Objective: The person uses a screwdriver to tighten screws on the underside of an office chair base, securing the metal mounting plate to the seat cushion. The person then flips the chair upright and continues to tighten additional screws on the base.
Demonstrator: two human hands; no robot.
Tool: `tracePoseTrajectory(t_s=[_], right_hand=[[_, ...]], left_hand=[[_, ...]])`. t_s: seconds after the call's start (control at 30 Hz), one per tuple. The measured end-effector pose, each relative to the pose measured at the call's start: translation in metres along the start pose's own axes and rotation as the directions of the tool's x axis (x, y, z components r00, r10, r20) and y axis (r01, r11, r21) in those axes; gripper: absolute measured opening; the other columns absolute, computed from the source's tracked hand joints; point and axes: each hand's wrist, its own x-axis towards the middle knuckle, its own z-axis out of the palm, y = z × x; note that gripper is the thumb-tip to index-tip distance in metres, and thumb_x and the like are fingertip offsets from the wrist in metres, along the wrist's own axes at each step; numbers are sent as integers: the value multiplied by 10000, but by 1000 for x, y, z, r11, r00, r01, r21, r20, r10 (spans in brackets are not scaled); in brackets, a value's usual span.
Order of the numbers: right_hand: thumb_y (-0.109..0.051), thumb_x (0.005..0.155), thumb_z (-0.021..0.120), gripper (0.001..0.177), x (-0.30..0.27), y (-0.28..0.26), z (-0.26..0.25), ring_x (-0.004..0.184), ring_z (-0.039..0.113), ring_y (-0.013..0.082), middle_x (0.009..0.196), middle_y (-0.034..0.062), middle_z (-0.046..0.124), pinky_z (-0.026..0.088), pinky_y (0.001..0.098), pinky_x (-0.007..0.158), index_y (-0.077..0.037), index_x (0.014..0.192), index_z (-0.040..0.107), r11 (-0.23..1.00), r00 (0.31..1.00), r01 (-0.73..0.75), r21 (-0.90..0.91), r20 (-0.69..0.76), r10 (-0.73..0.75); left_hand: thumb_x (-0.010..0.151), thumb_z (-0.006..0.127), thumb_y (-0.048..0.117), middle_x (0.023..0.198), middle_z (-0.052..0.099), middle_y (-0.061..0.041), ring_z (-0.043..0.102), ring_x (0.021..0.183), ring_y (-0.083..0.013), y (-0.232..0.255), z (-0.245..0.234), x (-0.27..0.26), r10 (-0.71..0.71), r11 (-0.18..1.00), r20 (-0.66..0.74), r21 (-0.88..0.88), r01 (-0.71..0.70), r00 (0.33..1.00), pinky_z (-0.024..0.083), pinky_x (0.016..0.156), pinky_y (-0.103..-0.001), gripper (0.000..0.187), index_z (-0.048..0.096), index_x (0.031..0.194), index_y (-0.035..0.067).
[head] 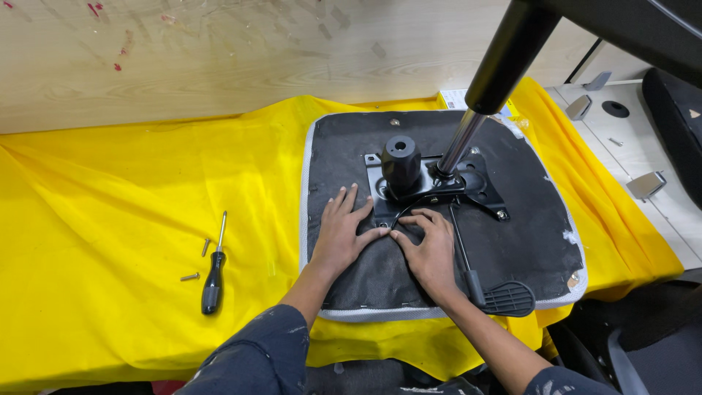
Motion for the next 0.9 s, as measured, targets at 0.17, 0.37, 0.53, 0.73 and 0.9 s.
tracePoseTrajectory(t_s=[0.17, 0.37, 0.53, 0.73, 0.9], right_hand=[[-249, 800, 829, 257, 3, -1, 0, 1250, 545, 298, 1246, 68, 680, 421, 435, 1077, -110, 1015, 804, 999, 999, -40, -5, 26, 40], [-231, 807, 820, 185, 4, -2, 5, 1239, 542, 291, 1216, 73, 673, 412, 439, 1064, -113, 950, 809, 999, 998, -48, -16, 32, 48], [-229, 815, 812, 163, 4, -8, 4, 1247, 541, 274, 1203, 53, 683, 406, 435, 1082, -117, 934, 805, 999, 999, -33, -34, 39, 35], [-233, 795, 818, 144, 4, -9, 2, 1279, 521, 257, 1225, 17, 694, 359, 450, 1112, -133, 899, 817, 996, 992, -85, -38, 90, 88], [-237, 795, 823, 151, 5, -9, 2, 1276, 526, 260, 1225, 21, 691, 370, 448, 1101, -131, 903, 817, 996, 993, -74, -49, 88, 78]], left_hand=[[787, 731, 587, 1560, 449, -195, 353, 1476, -376, -6, -6, 4, 40, 999, 23, 2, -40, 999, 279, 1175, -517, 740, 661, 1341, 101], [883, 696, 529, 1544, 485, -207, 375, 1481, -382, -6, -3, 1, 127, 991, -54, 55, -124, 990, 301, 1184, -515, 678, 650, 1365, 56], [852, 715, 516, 1521, 501, -197, 377, 1467, -379, -1, -11, -1, 84, 996, -48, -23, -85, 995, 297, 1179, -515, 651, 686, 1313, 57], [824, 756, 477, 1487, 561, -140, 396, 1462, -356, 2, -18, -2, 78, 993, -23, -81, -80, 997, 291, 1189, -513, 588, 739, 1220, 43], [801, 782, 435, 1472, 579, -117, 409, 1460, -336, 3, -17, 0, 15, 988, -4, -155, -16, 1000, 282, 1202, -495, 540, 756, 1181, 51]])
